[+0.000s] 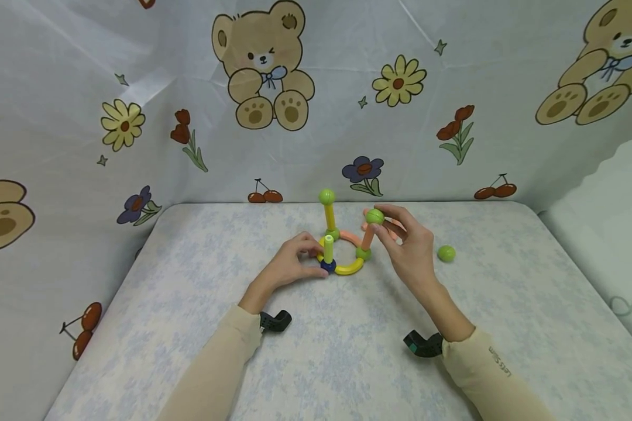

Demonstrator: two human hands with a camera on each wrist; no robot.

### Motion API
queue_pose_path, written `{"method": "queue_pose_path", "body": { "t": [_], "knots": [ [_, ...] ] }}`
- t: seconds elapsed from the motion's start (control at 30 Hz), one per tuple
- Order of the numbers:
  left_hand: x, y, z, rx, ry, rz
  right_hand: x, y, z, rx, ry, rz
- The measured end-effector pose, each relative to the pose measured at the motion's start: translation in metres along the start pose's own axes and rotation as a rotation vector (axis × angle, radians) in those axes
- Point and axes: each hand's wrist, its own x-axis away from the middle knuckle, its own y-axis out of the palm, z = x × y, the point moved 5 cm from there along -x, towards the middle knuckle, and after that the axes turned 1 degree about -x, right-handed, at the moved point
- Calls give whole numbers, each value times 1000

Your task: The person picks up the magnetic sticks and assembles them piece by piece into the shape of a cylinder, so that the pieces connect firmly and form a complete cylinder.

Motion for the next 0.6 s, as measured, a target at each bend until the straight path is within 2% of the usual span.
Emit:
{"method": "queue_pose_path", "body": {
  "t": [0.17,0.33,0.5,0.6],
  "knots": [
    [-1,0,-1,-3,-2,18,2,1,2,7,23,-34],
    [-1,-1,-1,0,29,56,1,1,1,-18,20,-46],
    [-2,-1,-1,-10,57,76,-1,-7,1,-65,-1,40],
    [-2,-2,-2,-13,60,76,-3,-16,0,-37,26,112]
  ]
}}
